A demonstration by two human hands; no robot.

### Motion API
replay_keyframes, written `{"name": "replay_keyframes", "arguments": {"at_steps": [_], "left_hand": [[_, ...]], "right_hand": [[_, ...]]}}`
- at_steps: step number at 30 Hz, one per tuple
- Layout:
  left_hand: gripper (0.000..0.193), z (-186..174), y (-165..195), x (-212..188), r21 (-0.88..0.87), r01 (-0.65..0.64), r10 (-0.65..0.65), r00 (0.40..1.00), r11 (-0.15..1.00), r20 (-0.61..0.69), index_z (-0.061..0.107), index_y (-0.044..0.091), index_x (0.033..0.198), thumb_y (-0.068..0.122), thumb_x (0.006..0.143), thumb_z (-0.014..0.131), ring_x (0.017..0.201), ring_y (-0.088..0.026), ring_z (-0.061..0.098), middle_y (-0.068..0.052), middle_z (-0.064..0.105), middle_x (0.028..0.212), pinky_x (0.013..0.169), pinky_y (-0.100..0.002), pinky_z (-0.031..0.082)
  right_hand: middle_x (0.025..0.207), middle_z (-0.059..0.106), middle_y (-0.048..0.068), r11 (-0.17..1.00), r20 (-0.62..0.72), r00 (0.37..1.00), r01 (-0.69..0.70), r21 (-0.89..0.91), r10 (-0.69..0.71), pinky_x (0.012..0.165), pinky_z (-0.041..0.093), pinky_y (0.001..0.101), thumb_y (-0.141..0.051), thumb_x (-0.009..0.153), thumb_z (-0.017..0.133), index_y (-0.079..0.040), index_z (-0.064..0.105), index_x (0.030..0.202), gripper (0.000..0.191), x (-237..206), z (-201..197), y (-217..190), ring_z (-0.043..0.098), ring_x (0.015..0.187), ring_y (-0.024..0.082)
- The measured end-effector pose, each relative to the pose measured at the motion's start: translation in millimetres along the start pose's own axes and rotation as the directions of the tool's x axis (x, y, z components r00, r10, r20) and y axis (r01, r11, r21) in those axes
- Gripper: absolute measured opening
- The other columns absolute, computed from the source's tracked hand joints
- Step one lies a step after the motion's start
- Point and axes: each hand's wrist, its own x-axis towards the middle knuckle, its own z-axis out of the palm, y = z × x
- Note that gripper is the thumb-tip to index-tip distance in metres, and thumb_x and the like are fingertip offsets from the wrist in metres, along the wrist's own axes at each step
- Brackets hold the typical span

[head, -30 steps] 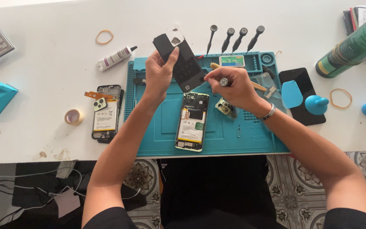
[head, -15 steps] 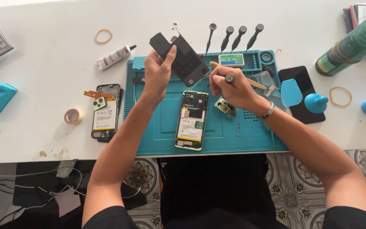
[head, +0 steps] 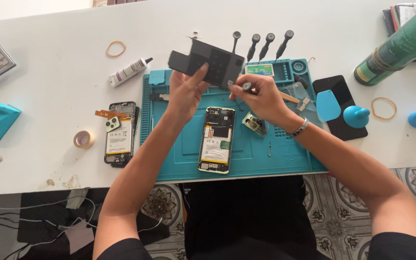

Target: The person uses a screwdriver to remove screws from a disassembled smartphone on a blue mat. They then pick up a black phone back cover and use a small tool to scrape adhesive residue from its surface. The phone remains open on the mat throughout.

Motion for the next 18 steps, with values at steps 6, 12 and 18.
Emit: {"name": "replay_keyframes", "arguments": {"at_steps": [6, 12, 18], "left_hand": [[0.018, -0.7, -0.5, 0.4, 0.075, -0.048, 0.051, 0.998, 0.996, -0.033, 0.064, 0.000, 0.110, 0.016, 0.101, 0.067, 0.094, -0.022, 0.076, -0.013, 0.075, 0.102, 0.086, -0.036, 0.066], [0.021, -4.0, 6.3, 1.7, 0.158, -0.133, 0.149, 0.984, 0.978, -0.093, 0.069, 0.000, 0.109, 0.018, 0.099, 0.068, 0.087, -0.019, 0.076, -0.011, 0.078, 0.097, 0.078, -0.033, 0.067], [0.025, -9.9, 8.1, 1.7, 0.144, -0.081, 0.092, 0.993, 0.986, -0.069, 0.073, 0.001, 0.102, 0.025, 0.102, 0.065, 0.072, -0.013, 0.071, -0.009, 0.076, 0.087, 0.065, -0.028, 0.061]], "right_hand": [[0.079, 0.074, 0.001, 0.964, -0.124, 0.988, -0.062, 0.260, 0.097, 0.038, 0.031, 0.0174, -0.019, 0.104, 0.062, -0.005, 0.069, 0.096, 0.017, 6.4, -7.9, 12.2, 0.045, 0.047, -0.004], [0.083, 0.072, 0.004, 0.993, -0.120, 0.992, 0.040, 0.110, -0.026, 0.043, 0.035, 0.0165, -0.015, 0.107, 0.064, -0.001, 0.069, 0.100, 0.016, 2.9, -5.6, 20.3, 0.049, 0.056, -0.003], [0.081, 0.070, 0.003, 0.973, -0.326, 0.944, 0.122, 0.197, -0.053, 0.037, 0.032, 0.0172, -0.016, 0.108, 0.060, -0.003, 0.065, 0.105, 0.014, 6.2, -15.8, 23.4, 0.049, 0.048, -0.001]]}}
